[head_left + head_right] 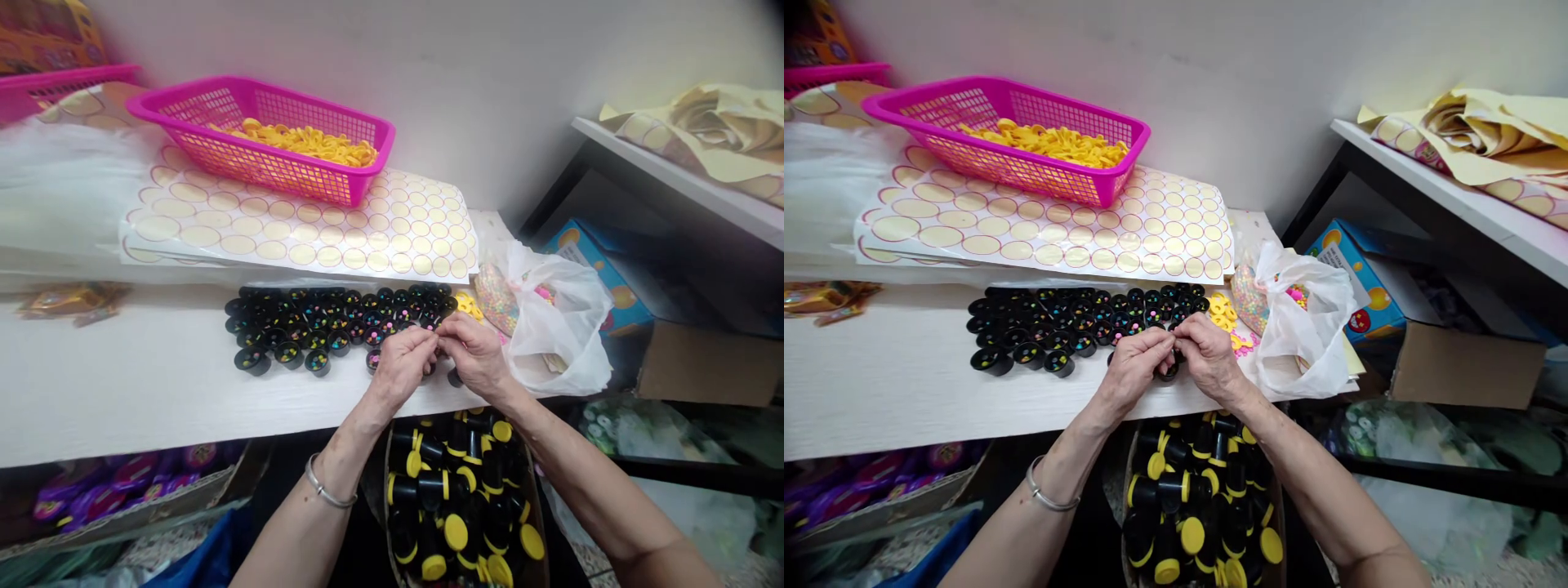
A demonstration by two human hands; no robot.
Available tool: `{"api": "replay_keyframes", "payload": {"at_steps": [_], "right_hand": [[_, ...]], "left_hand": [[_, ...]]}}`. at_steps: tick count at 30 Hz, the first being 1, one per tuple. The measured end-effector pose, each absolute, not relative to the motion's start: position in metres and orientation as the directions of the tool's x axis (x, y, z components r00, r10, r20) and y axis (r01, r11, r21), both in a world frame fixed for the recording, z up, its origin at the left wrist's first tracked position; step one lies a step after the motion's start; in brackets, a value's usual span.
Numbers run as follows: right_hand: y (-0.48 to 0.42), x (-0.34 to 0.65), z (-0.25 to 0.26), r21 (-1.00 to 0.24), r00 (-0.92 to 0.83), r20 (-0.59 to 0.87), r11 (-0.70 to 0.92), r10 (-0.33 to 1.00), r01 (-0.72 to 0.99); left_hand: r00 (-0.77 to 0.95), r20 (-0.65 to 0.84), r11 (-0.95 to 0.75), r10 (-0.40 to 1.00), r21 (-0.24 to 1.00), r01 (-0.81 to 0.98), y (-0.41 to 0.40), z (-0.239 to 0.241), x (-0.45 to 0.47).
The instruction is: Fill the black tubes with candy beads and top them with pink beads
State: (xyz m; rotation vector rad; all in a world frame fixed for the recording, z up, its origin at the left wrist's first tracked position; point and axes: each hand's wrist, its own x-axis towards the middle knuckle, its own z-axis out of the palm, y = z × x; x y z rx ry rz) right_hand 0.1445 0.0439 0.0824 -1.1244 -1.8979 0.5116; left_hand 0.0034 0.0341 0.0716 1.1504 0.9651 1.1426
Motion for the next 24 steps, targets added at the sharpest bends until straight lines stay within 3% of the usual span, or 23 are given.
{"api": "replay_keyframes", "payload": {"at_steps": [4,13,24], "right_hand": [[0.048,0.145,0.080,-0.642,-0.259,0.458,0.518,0.850,0.565],[0.052,0.147,0.073,-0.411,-0.413,0.524,0.645,0.745,0.644],[0.051,0.143,0.074,-0.432,-0.410,0.585,0.698,0.699,0.571]], "left_hand": [[0.174,0.014,0.015,0.985,0.986,-0.168,0.035,0.075,0.002],[0.195,-0.157,0.235,0.968,0.841,-0.488,0.042,0.068,0.001],[0.187,-0.224,0.291,0.956,0.787,-0.545,0.044,0.072,-0.002]]}}
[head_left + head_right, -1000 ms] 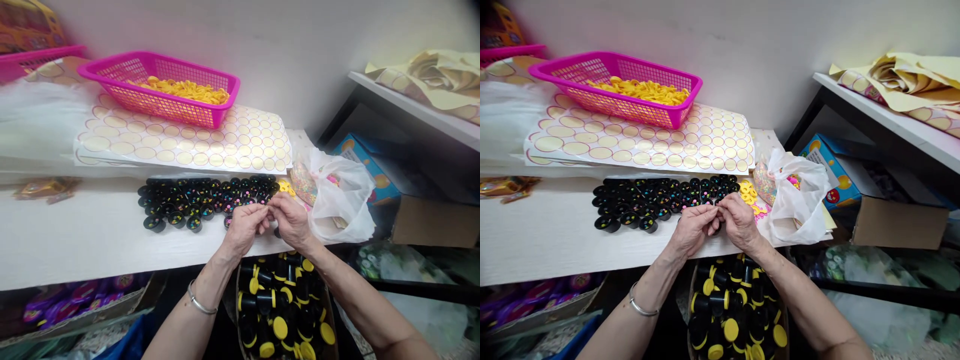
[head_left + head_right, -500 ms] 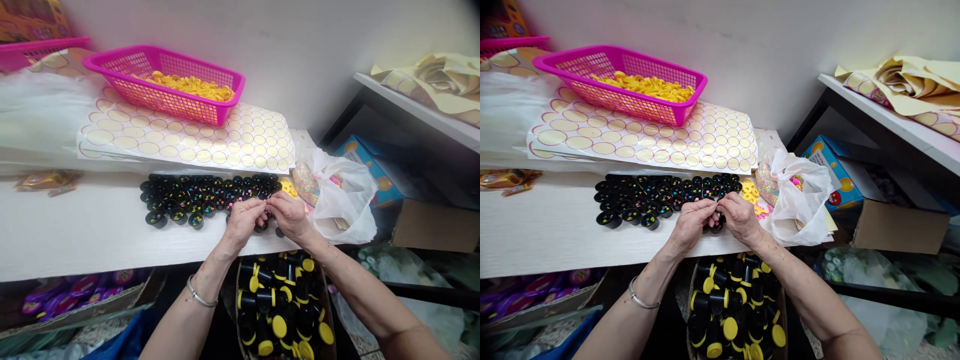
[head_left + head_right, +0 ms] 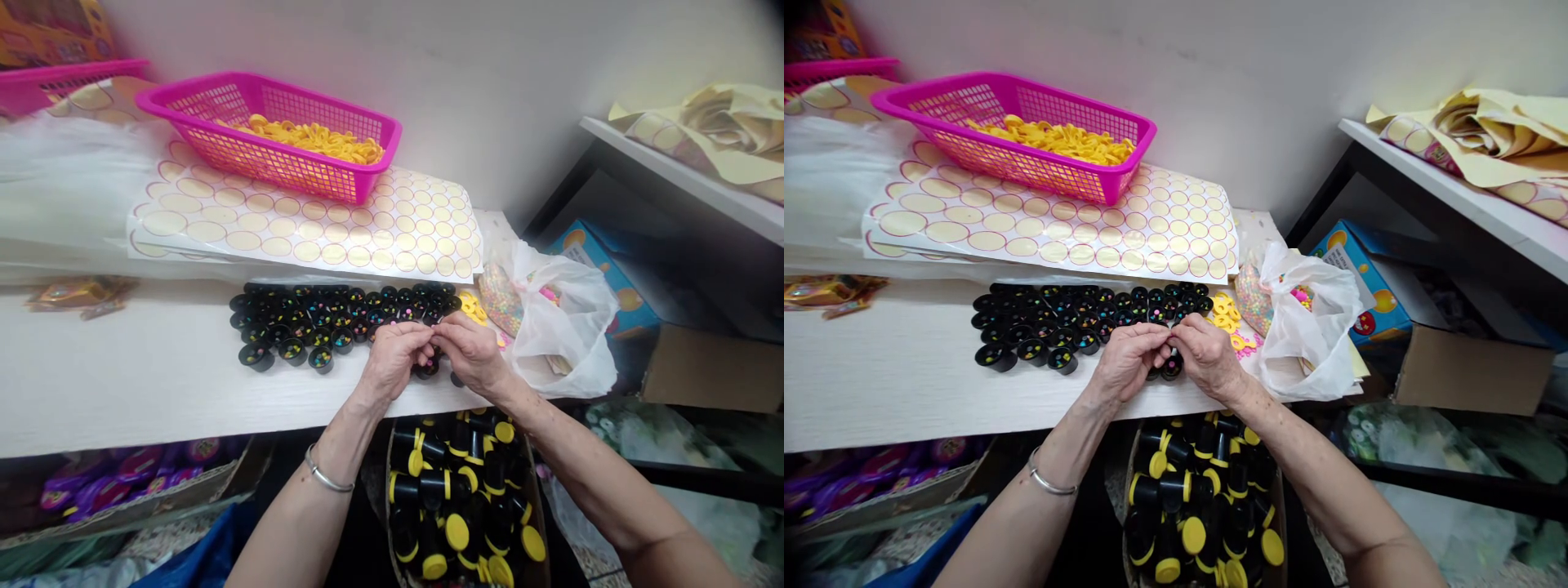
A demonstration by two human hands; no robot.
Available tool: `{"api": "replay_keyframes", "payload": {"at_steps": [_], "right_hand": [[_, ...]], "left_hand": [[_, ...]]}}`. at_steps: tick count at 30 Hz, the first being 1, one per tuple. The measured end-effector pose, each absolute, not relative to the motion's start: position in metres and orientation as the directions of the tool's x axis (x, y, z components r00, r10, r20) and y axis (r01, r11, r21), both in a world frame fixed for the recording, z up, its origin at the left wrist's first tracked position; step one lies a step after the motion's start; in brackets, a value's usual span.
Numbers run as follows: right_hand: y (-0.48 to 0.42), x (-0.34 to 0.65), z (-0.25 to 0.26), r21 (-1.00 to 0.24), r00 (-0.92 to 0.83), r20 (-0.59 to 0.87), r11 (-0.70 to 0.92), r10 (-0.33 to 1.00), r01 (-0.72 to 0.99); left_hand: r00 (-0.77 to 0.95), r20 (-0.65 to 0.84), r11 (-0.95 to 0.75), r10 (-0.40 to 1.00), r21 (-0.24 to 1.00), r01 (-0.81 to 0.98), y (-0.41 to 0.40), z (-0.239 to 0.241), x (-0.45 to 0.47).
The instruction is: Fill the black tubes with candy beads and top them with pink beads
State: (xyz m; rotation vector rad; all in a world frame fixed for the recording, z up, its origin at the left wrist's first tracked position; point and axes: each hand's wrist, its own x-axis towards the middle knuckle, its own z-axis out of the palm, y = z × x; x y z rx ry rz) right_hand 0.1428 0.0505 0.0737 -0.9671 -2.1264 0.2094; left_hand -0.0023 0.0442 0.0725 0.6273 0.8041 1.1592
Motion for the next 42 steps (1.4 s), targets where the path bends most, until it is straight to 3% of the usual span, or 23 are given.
{"api": "replay_keyframes", "payload": {"at_steps": [7,13,22,27,30,34,42], "right_hand": [[0.049,0.144,0.079,-0.540,-0.373,0.569,0.675,0.733,0.502],[0.046,0.140,0.084,-0.551,-0.304,0.612,0.670,0.730,0.497],[0.041,0.119,0.087,-0.671,-0.089,0.661,0.640,0.745,0.374],[0.046,0.121,0.095,-0.711,-0.128,0.620,0.623,0.774,0.325],[0.066,0.135,0.098,-0.641,-0.204,0.601,0.618,0.773,0.455],[0.105,0.163,0.085,-0.450,-0.377,0.471,0.585,0.797,0.675],[0.120,0.169,0.082,-0.114,-0.598,0.194,0.623,0.778,0.774]], "left_hand": [[0.256,-0.248,0.353,0.934,0.746,-0.564,0.044,0.072,-0.003],[0.245,-0.177,0.290,0.953,0.765,-0.575,0.042,0.077,-0.004],[0.259,-0.158,0.285,0.953,0.759,-0.585,0.038,0.084,-0.004],[0.295,-0.157,0.306,0.942,0.762,-0.570,0.038,0.081,0.001],[0.145,-0.155,0.209,0.977,0.813,-0.544,0.044,0.076,-0.005],[-0.125,-0.070,0.010,0.990,0.904,-0.428,0.054,0.071,-0.021],[-0.275,-0.103,0.012,0.956,0.950,-0.313,0.057,0.074,-0.028]]}}
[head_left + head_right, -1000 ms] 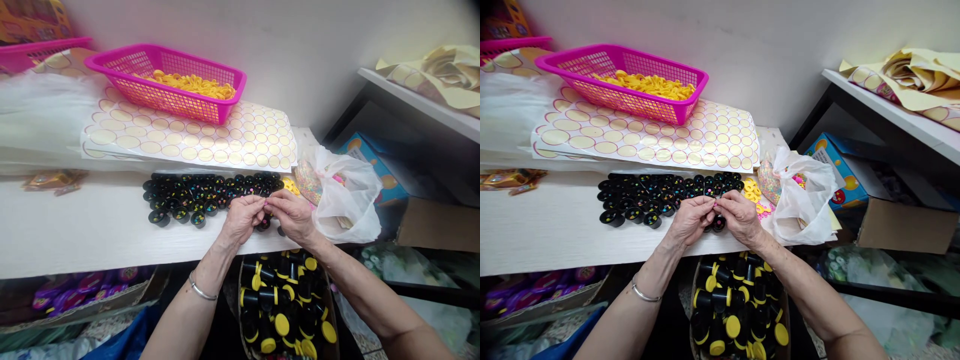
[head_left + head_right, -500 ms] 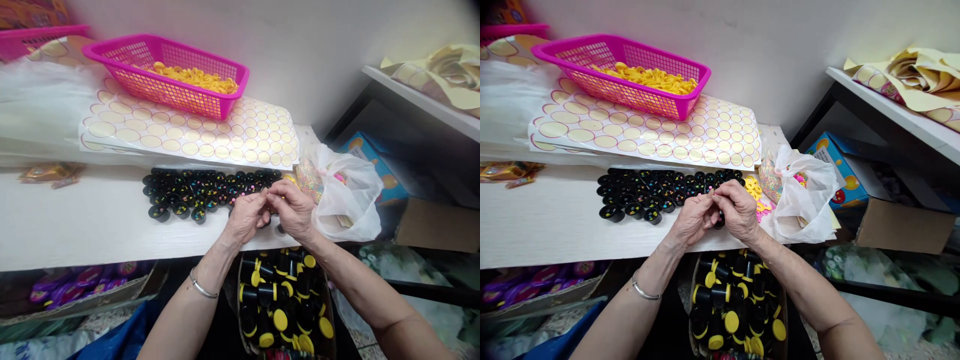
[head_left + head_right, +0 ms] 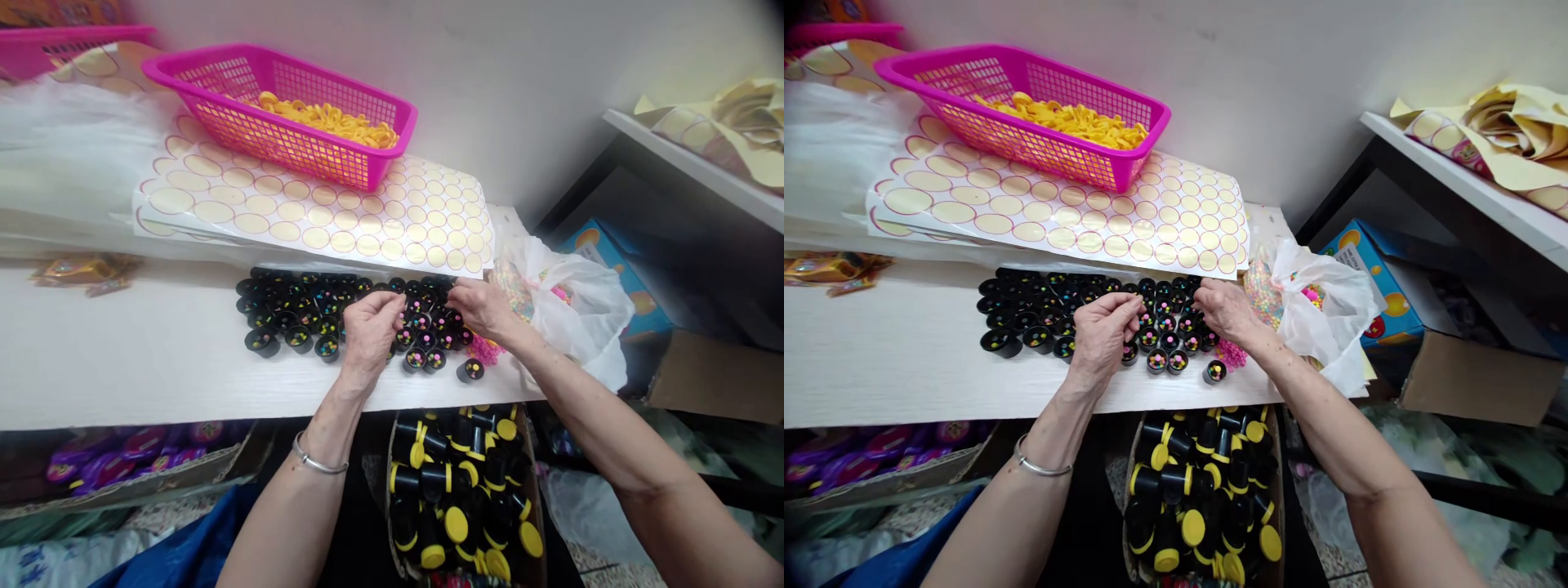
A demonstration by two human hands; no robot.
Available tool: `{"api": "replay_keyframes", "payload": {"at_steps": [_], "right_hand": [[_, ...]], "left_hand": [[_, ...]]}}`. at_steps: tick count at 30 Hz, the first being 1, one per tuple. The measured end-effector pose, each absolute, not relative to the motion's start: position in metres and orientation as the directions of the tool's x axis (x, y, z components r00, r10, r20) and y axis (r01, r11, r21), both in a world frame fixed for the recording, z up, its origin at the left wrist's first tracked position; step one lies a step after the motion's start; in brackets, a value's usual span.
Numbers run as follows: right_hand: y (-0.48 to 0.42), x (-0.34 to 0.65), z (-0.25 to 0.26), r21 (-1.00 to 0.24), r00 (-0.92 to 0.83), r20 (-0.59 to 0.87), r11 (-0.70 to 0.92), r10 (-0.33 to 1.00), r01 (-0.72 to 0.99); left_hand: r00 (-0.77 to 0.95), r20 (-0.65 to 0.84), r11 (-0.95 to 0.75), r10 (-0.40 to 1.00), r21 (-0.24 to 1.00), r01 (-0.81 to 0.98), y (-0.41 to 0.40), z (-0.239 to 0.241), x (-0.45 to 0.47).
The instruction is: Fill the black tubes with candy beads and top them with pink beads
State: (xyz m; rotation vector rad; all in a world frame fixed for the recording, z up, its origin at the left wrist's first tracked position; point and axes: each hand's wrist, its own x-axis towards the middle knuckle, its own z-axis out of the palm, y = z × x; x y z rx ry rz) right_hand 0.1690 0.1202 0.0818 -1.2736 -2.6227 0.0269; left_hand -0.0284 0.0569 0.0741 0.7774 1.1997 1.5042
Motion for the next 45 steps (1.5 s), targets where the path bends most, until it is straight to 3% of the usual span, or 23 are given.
{"api": "replay_keyframes", "payload": {"at_steps": [4,9,20,25,27,30,33,35,37,40,45], "right_hand": [[0.116,0.155,0.094,0.010,-0.599,0.055,0.600,0.799,0.800],[0.121,0.148,0.097,0.074,-0.598,-0.068,0.602,0.798,0.795],[0.120,0.127,0.104,0.244,-0.668,-0.182,0.691,0.722,0.681],[0.131,0.136,0.107,0.071,-0.642,-0.198,0.664,0.741,0.744],[0.135,0.149,0.108,-0.072,-0.640,-0.166,0.638,0.750,0.767],[0.133,0.176,0.111,-0.325,-0.600,0.000,0.567,0.800,0.757],[0.115,0.210,0.111,-0.558,-0.442,0.138,0.438,0.886,0.705],[0.095,0.231,0.105,-0.662,-0.341,0.133,0.340,0.930,0.668],[0.073,0.248,0.092,-0.706,-0.265,0.078,0.241,0.961,0.666],[0.043,0.260,0.066,-0.674,-0.209,-0.003,0.152,0.978,0.723],[0.021,0.252,0.030,-0.574,-0.174,0.146,0.227,0.974,0.787]], "left_hand": [[-0.274,-0.087,0.005,0.958,0.958,-0.286,0.056,0.073,-0.027],[-0.272,-0.078,-0.007,0.959,0.955,-0.298,0.057,0.071,-0.027],[-0.256,-0.044,-0.025,0.966,0.966,-0.258,0.058,0.068,-0.026],[-0.286,-0.059,-0.004,0.957,0.976,-0.217,0.058,0.070,-0.025],[-0.310,-0.057,-0.009,0.949,0.978,-0.206,0.058,0.071,-0.024],[-0.328,-0.039,-0.032,0.944,0.978,-0.207,0.059,0.070,-0.023],[-0.313,-0.018,-0.049,0.950,0.978,-0.205,0.059,0.069,-0.023],[-0.303,-0.011,-0.051,0.953,0.979,-0.197,0.058,0.069,-0.022],[-0.296,0.000,-0.057,0.955,0.982,-0.182,0.057,0.069,-0.021],[-0.278,0.036,-0.080,0.960,0.986,-0.149,0.055,0.068,-0.018],[-0.254,0.172,-0.161,0.952,0.985,0.064,0.053,0.065,-0.016]]}}
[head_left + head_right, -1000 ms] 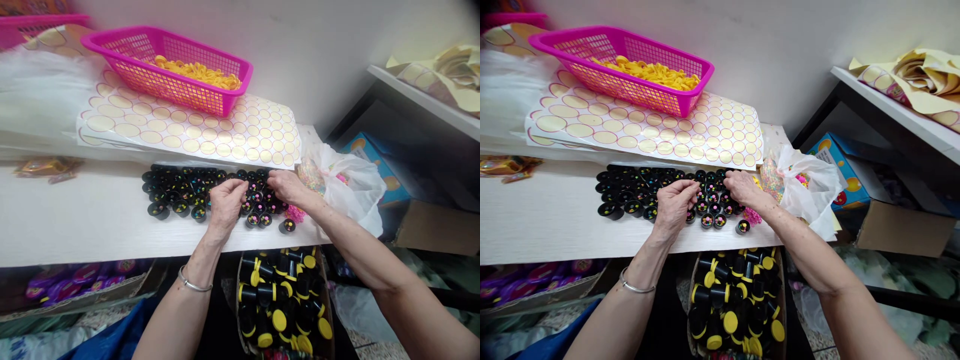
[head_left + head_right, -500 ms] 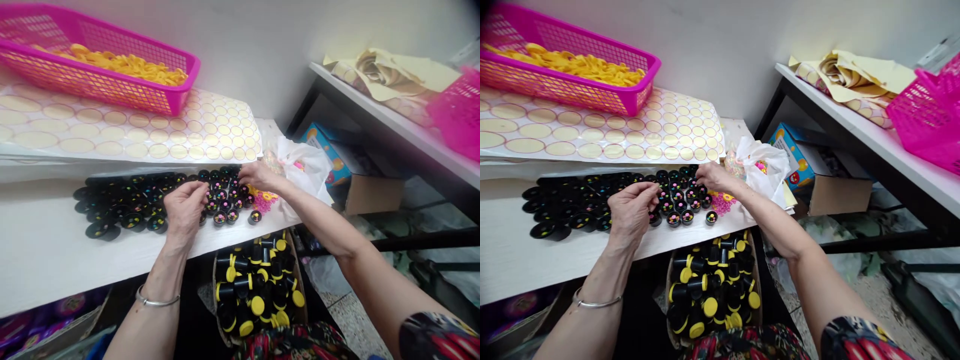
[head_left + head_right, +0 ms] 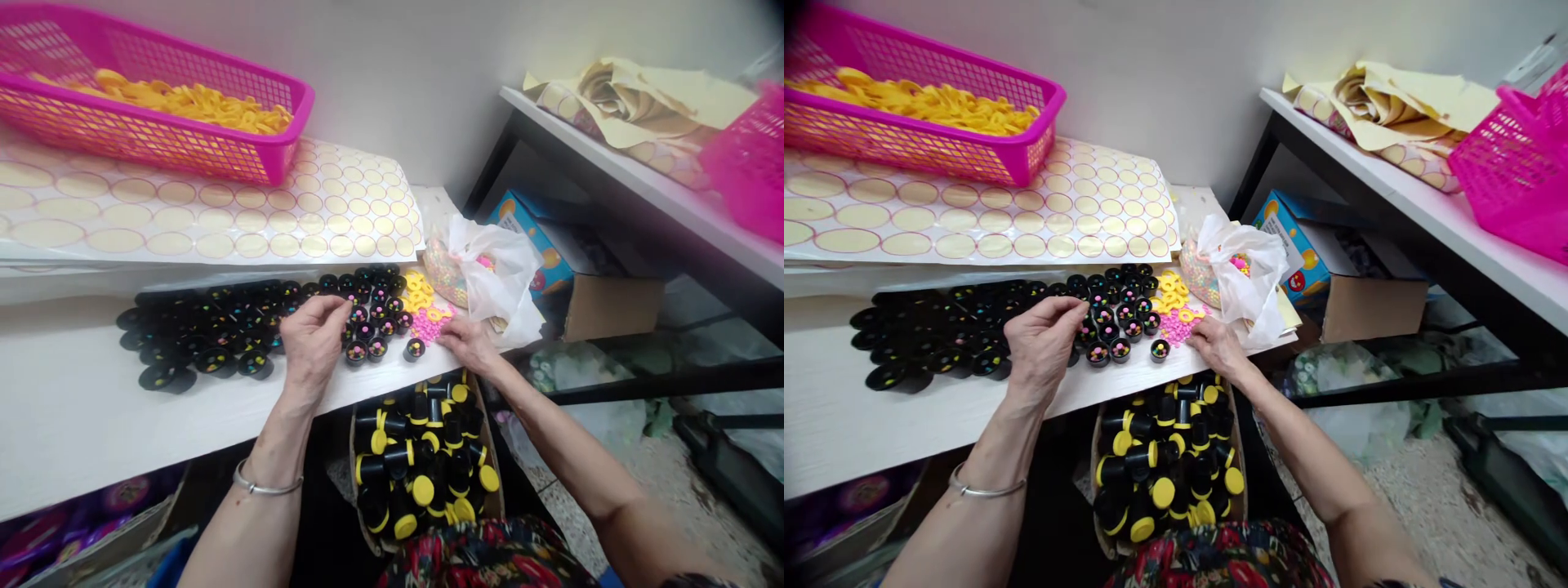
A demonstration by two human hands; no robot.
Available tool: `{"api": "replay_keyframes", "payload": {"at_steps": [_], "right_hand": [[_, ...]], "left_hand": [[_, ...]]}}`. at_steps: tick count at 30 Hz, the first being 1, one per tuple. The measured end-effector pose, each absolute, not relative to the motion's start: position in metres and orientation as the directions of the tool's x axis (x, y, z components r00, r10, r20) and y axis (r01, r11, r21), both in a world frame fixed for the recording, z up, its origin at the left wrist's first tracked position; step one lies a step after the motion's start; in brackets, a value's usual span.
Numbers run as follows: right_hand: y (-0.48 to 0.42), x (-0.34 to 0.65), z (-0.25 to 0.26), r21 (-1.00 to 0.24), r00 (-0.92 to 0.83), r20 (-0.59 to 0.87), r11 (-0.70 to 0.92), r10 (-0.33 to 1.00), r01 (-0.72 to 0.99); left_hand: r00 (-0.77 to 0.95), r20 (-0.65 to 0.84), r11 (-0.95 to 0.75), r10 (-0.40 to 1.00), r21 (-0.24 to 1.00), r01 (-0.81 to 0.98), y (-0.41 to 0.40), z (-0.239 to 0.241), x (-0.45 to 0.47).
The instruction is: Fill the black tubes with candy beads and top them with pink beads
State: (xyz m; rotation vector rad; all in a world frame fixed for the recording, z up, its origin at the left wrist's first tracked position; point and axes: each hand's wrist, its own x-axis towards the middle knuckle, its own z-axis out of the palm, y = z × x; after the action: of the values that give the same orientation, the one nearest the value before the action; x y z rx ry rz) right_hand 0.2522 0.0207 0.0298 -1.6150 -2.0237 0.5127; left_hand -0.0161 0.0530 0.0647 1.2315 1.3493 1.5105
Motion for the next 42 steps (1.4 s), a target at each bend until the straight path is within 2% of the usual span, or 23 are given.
{"api": "replay_keyframes", "payload": {"at_steps": [5,8,10,11,13,15,17,19,21,23,26,30,34,39,42], "right_hand": [[0.021,0.239,0.027,-0.353,-0.225,0.193,0.281,0.955,0.892],[0.021,0.237,0.030,-0.179,-0.265,0.170,0.294,0.949,0.939],[0.021,0.237,0.029,-0.131,-0.277,0.173,0.301,0.945,0.945],[0.021,0.237,0.029,-0.144,-0.279,0.186,0.307,0.942,0.941],[0.021,0.238,0.029,-0.255,-0.265,0.248,0.326,0.932,0.910],[0.022,0.236,0.033,-0.463,-0.182,0.346,0.336,0.921,0.820],[0.025,0.231,0.041,-0.710,-0.023,0.380,0.307,0.925,0.634],[0.030,0.224,0.051,-0.911,0.128,0.270,0.210,0.954,0.356],[0.035,0.215,0.059,-0.994,0.182,0.099,0.089,0.978,0.062],[0.040,0.206,0.066,-0.989,0.163,-0.001,0.023,0.987,-0.146],[0.045,0.196,0.072,-0.973,0.097,0.012,0.034,0.995,-0.230],[0.052,0.188,0.077,-0.980,0.049,0.187,0.190,0.981,-0.054],[0.060,0.184,0.077,-0.932,-0.008,0.350,0.349,0.937,0.100],[0.063,0.178,0.070,-0.931,0.024,0.361,0.359,0.932,0.065],[0.064,0.177,0.068,-0.934,0.028,0.353,0.352,0.935,0.058]], "left_hand": [[-0.227,0.333,-0.252,0.915,0.912,0.325,0.056,0.064,-0.023],[-0.181,0.388,-0.303,0.904,0.878,0.370,0.055,0.065,-0.020],[-0.105,0.411,-0.351,0.905,0.864,0.361,0.052,0.066,-0.015],[-0.068,0.420,-0.373,0.905,0.860,0.347,0.050,0.066,-0.012],[-0.015,0.437,-0.410,0.899,0.856,0.316,0.045,0.066,-0.006],[0.006,0.437,-0.420,0.900,0.862,0.284,0.040,0.067,-0.001],[0.015,0.382,-0.375,0.924,0.897,0.235,0.036,0.070,0.005],[0.036,0.245,-0.248,0.969,0.959,0.140,0.033,0.074,0.014],[0.090,0.053,-0.055,0.995,0.998,0.019,0.032,0.079,0.028],[0.168,-0.113,0.128,0.979,0.989,-0.079,0.034,0.084,0.043],[0.236,-0.217,0.256,0.947,0.955,-0.149,0.041,0.090,0.059],[0.197,-0.218,0.244,0.956,0.962,-0.121,0.054,0.091,0.061],[0.154,-0.220,0.240,0.963,0.963,-0.125,0.059,0.089,0.054],[0.181,-0.348,0.389,0.920,0.868,-0.309,0.057,0.093,0.053],[0.194,-0.335,0.386,0.922,0.830,-0.403,0.056,0.095,0.055]]}}
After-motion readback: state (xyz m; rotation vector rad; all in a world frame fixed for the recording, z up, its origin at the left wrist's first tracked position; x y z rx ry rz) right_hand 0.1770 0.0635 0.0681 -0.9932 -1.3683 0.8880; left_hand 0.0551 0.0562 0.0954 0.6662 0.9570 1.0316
